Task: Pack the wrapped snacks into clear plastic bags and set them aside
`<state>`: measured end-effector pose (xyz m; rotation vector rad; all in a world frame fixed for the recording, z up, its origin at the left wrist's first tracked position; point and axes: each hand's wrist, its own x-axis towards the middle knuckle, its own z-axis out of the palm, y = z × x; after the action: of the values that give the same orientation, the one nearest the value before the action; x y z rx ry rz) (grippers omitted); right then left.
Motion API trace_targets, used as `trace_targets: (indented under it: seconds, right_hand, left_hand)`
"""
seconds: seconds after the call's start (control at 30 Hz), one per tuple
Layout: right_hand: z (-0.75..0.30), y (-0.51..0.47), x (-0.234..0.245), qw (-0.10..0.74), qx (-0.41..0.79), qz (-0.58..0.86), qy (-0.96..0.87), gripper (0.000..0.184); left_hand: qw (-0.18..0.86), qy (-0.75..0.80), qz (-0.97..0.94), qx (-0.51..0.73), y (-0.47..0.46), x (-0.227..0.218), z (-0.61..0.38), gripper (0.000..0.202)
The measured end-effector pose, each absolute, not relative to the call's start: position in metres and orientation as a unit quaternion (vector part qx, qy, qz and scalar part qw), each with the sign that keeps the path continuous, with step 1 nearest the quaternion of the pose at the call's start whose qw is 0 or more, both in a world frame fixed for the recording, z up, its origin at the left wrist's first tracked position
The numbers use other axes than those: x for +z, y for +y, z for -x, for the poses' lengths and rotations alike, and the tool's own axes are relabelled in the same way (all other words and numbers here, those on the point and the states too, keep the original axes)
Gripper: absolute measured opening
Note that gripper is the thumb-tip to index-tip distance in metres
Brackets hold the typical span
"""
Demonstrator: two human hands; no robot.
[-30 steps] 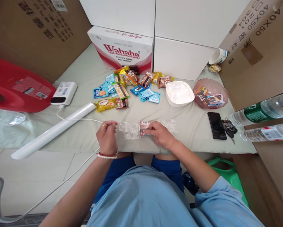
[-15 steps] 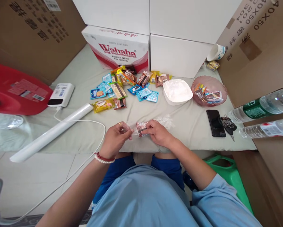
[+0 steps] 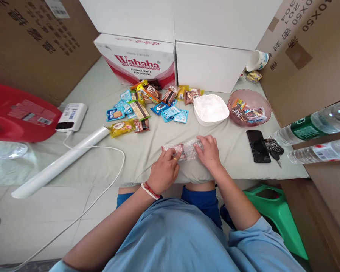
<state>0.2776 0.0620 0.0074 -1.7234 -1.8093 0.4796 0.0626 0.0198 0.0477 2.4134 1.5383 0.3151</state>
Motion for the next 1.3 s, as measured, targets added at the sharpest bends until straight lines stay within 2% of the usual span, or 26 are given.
trace_targets:
  seconds: [0.07, 0.1, 0.17, 0.23, 0.27, 0.4, 0.53, 0.67, 0.77, 0.83, 0.9, 1.03, 1.17, 1.3]
  right_hand:
    - [-0.28, 0.064, -0.002, 0.26, 0.1, 0.683, -0.675, 0.054]
    - [-0.281, 0.064, -0.004, 0.246, 0.091, 0.683, -0.682, 0.051]
    - [-0.282, 0.064, -0.005, 0.244, 0.1, 0.671, -0.693, 0.03]
    - [-0.283, 0.062, 0.002, 0.273, 0.131, 0.657, -0.69, 0.014]
    - [-0.283, 0.062, 0.008, 0.288, 0.161, 0.652, -0.683, 0.012]
    - [-0.264, 0.065, 0.042, 0.304, 0.311, 0.615, -0.657, 0.014]
    - [-0.223, 0.078, 0.059, 0.275, 0.347, 0.558, -0.702, 0.01]
    - [-0.196, 0.094, 0.051, 0.21, 0.393, 0.528, -0.723, 0.01]
    - [-0.194, 0.095, 0.042, 0.192, 0.358, 0.53, -0.744, 0.01]
    - [-0.196, 0.09, 0.039, 0.198, 0.315, 0.524, -0.766, 0.011]
    - [-0.197, 0.083, 0.038, 0.208, 0.282, 0.513, -0.784, 0.012]
    - [-0.198, 0.068, 0.042, 0.236, 0.275, 0.524, -0.771, 0.013]
    - [-0.205, 0.049, 0.043, 0.289, 0.369, 0.586, -0.662, 0.011]
    - [-0.211, 0.02, 0.032, 0.374, 0.535, 0.554, -0.516, 0.024]
  left_hand:
    - [0.105, 0.536, -0.835, 0.071, 0.018, 0.049, -0.066, 0.042]
    - [0.096, 0.538, -0.835, 0.061, 0.018, 0.05, -0.067, 0.041]
    - [0.081, 0.538, -0.838, 0.052, 0.019, 0.05, -0.067, 0.041]
    - [0.069, 0.532, -0.842, 0.054, 0.02, 0.049, -0.067, 0.041]
    - [0.064, 0.528, -0.845, 0.057, 0.021, 0.048, -0.066, 0.041]
    - [0.046, 0.523, -0.849, 0.064, 0.02, 0.044, -0.067, 0.038]
    - [0.038, 0.506, -0.858, 0.083, 0.019, 0.039, -0.067, 0.032]
    - [0.101, 0.485, -0.856, 0.148, 0.016, 0.038, -0.049, 0.033]
    - [0.187, 0.486, -0.812, 0.263, 0.016, 0.035, -0.026, 0.036]
    - [0.225, 0.565, -0.734, 0.304, 0.02, 0.028, -0.016, 0.031]
    - [0.238, 0.646, -0.668, 0.283, 0.028, 0.017, -0.013, 0.026]
    - [0.25, 0.66, -0.658, 0.262, 0.043, 0.004, -0.026, 0.023]
    - [0.273, 0.636, -0.627, 0.359, 0.037, 0.013, -0.043, 0.016]
    - [0.157, 0.548, -0.697, 0.435, 0.01, 0.024, -0.059, 0.017]
